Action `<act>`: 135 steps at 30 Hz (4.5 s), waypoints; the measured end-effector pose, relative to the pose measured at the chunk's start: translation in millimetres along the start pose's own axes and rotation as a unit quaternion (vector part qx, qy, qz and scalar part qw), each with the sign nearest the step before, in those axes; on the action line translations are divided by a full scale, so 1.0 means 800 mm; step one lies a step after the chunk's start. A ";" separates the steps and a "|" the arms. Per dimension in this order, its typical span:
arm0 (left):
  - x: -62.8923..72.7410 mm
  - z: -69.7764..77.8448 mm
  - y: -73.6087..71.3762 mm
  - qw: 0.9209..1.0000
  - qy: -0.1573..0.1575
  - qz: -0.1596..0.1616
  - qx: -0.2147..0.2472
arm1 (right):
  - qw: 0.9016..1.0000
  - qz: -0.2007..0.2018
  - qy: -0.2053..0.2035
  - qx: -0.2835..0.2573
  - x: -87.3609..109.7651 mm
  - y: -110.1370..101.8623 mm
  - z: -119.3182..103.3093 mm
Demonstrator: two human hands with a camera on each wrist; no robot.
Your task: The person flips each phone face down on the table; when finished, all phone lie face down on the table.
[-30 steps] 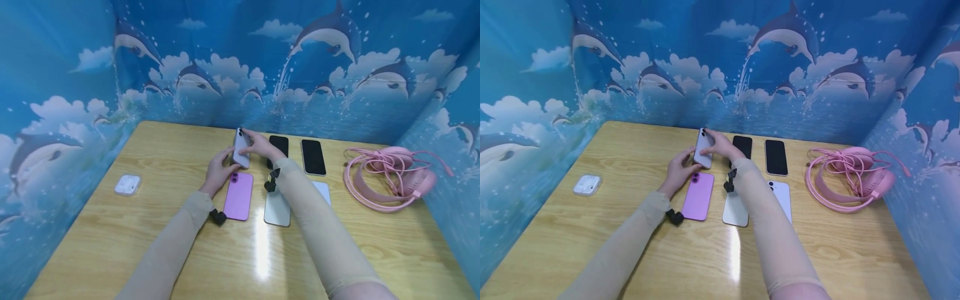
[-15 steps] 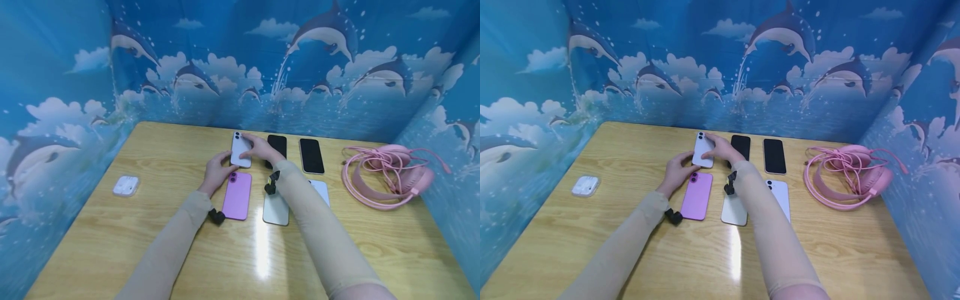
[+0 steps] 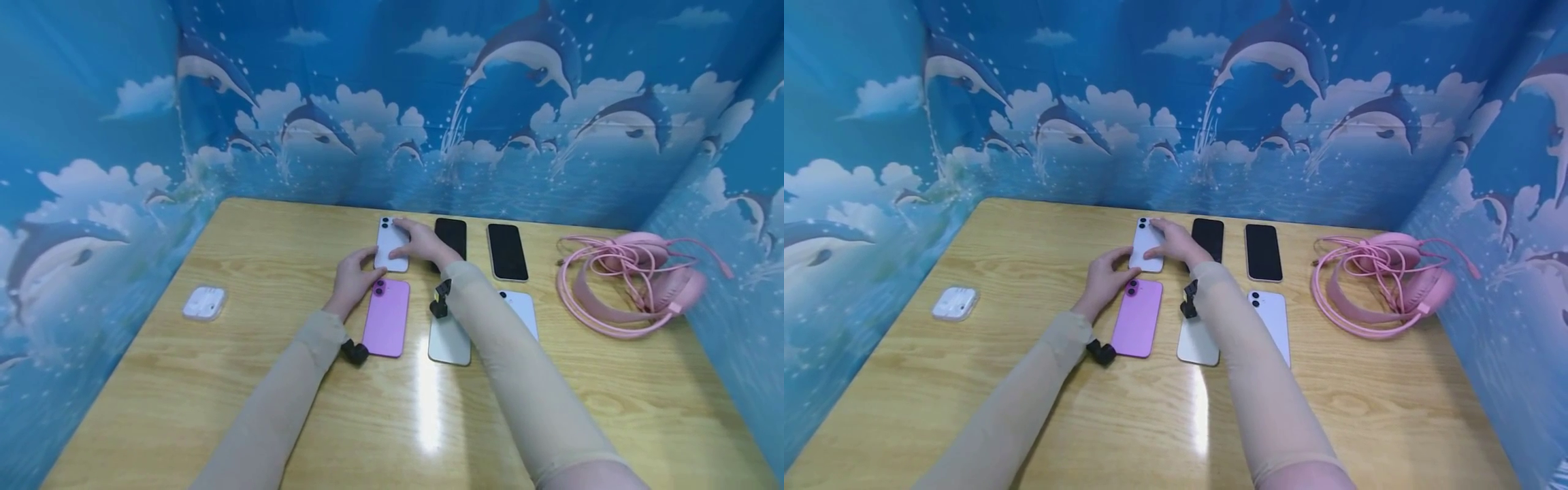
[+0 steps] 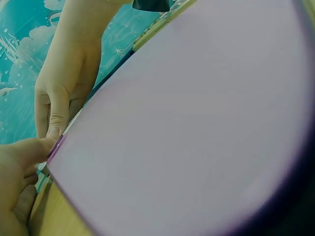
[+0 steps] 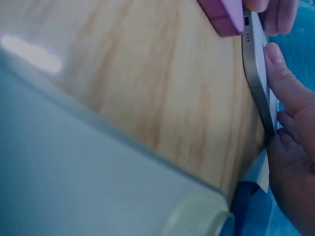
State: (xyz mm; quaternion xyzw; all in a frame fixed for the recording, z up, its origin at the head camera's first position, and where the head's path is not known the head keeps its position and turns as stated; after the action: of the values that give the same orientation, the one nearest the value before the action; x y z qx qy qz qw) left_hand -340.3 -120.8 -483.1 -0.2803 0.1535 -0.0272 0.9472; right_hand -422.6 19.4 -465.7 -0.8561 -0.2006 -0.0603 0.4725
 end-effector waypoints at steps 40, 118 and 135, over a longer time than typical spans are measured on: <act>-0.029 0.090 0.113 0.983 0.033 -0.104 0.148 | 0.984 -0.001 0.138 0.113 0.035 -0.095 0.118; -0.021 0.155 0.102 0.955 0.218 -0.138 -0.144 | 0.963 -0.088 0.060 -0.248 0.049 -0.092 0.078; -0.024 0.129 0.099 0.975 0.165 -0.102 -0.109 | 0.988 0.016 0.058 -0.142 0.033 -0.083 0.086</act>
State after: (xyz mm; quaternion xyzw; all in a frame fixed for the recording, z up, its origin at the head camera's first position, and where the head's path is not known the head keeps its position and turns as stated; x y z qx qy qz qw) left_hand -329.4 2.7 -438.3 -0.3873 0.2801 -0.1524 0.8651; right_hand -431.1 115.6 -443.3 -0.9128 -0.1484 -0.1305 0.3575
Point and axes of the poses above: each hand's wrist, its own x-axis away from the middle knuckle, its own y-axis out of the palm, z = x × y, the point moved 8 cm from there along -x, towards the middle knuckle, and after that the axes turned 15 degrees about y, right-handed, at the moved point
